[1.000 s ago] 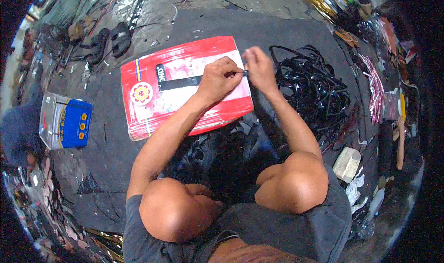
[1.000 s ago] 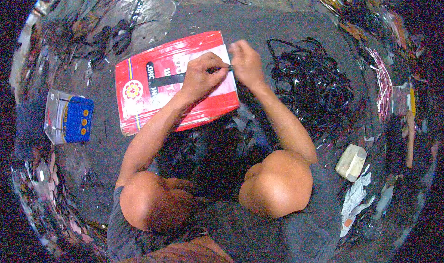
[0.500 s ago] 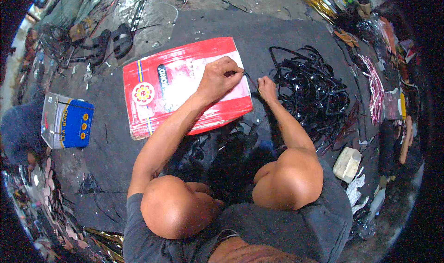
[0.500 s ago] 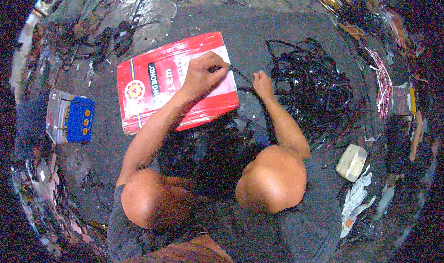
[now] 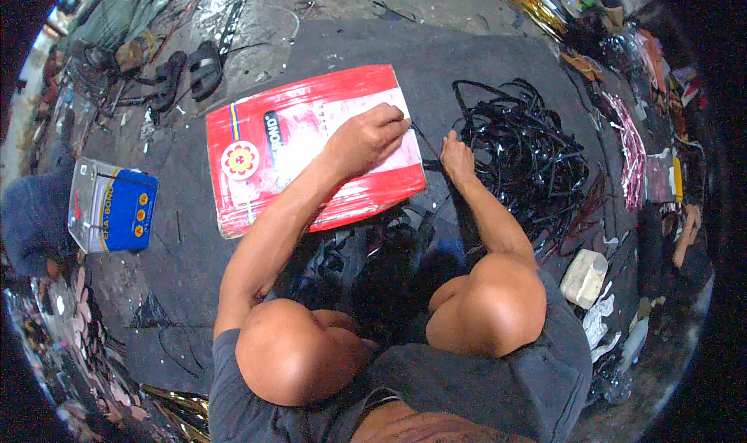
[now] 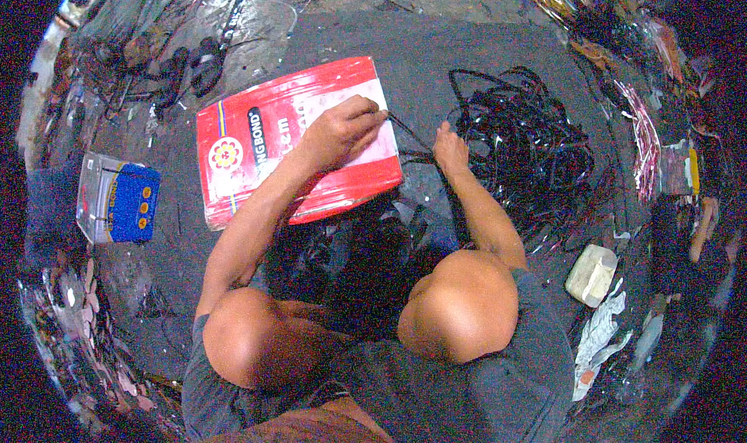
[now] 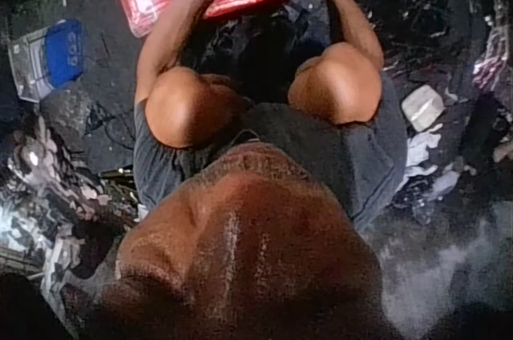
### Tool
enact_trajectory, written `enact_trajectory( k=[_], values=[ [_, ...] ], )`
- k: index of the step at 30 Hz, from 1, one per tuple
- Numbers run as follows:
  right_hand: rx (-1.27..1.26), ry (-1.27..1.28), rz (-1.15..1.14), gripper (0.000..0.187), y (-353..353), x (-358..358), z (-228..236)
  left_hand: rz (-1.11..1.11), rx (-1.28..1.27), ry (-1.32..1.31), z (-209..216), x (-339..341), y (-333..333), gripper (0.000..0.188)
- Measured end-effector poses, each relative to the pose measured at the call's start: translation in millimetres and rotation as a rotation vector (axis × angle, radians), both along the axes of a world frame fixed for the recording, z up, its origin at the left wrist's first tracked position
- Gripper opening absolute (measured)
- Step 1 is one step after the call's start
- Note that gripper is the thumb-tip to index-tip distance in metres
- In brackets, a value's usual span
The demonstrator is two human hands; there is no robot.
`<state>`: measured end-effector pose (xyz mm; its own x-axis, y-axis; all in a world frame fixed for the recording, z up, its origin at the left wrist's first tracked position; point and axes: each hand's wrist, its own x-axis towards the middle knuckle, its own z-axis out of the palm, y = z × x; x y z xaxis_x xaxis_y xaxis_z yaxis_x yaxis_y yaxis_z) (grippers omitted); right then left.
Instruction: The person sits on the floor and repeatedly cuts short lengths from a long black cable using a red box as a cutting guide. Each cut piece is placed into a growing pile beside the box.
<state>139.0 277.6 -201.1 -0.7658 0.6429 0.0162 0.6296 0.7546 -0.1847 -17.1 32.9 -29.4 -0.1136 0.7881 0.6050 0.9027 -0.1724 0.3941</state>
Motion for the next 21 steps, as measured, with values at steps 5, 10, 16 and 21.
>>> enact_trajectory(
  k=[5, 10, 16, 21],
  values=[
    [0.074, -0.053, 0.026, 0.027, 13.1, 16.1, -6.2, 0.046, -0.142, 0.304, 7.4, 14.3, -1.9, 0.037],
    [-0.067, 0.112, -0.056, 0.026, 20.0, 15.2, 25.7, -0.090, -0.347, 0.062, -36.6, 87.1, -74.8, 0.029],
    [0.531, 1.106, -0.389, 0.024, 71.4, 60.1, 175.5, 0.381, -0.766, -0.176, -80.1, 149.9, -169.5, 0.032],
    [-0.003, 1.179, -0.076, 0.015, 8.1, 49.2, 258.3, 0.151, -0.550, -0.309, -59.3, 143.4, -157.5, 0.024]
  ],
)
